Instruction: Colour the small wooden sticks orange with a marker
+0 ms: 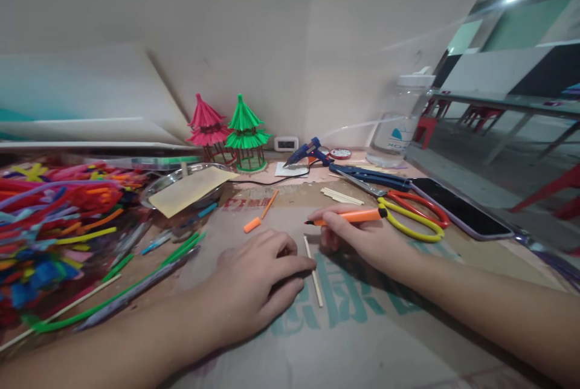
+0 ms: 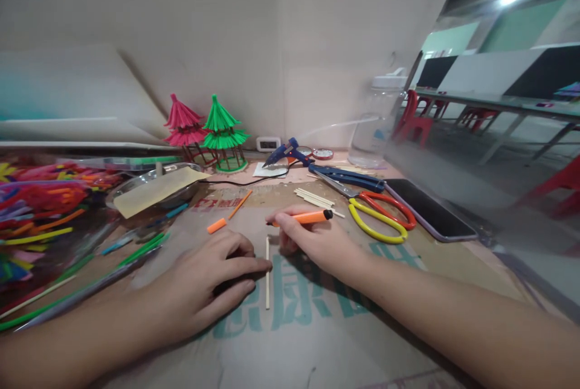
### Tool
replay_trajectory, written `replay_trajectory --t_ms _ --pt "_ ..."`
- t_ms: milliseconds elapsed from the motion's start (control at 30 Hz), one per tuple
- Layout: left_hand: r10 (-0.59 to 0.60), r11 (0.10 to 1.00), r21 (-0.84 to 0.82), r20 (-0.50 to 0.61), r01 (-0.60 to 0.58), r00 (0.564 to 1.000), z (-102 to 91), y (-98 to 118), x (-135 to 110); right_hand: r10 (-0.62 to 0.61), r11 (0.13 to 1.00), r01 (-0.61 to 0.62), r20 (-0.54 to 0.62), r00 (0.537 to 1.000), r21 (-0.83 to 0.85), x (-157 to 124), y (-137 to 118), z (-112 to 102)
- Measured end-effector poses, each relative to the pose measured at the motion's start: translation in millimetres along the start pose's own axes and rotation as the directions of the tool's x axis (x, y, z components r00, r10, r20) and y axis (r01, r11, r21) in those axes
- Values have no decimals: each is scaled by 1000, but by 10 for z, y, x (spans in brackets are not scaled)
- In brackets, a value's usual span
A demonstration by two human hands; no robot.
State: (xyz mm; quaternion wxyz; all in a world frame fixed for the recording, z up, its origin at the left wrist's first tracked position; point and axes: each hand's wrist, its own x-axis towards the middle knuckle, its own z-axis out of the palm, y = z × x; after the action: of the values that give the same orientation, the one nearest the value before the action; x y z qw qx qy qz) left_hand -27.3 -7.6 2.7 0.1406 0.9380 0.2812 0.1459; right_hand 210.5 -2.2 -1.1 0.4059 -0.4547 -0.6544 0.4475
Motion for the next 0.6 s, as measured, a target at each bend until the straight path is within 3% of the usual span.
replay_trajectory --t_ms 600 --pt "-22 1000 3 24 22 999 -6 -19 32 87 995 -87 -3 996 -57 65 -62 21"
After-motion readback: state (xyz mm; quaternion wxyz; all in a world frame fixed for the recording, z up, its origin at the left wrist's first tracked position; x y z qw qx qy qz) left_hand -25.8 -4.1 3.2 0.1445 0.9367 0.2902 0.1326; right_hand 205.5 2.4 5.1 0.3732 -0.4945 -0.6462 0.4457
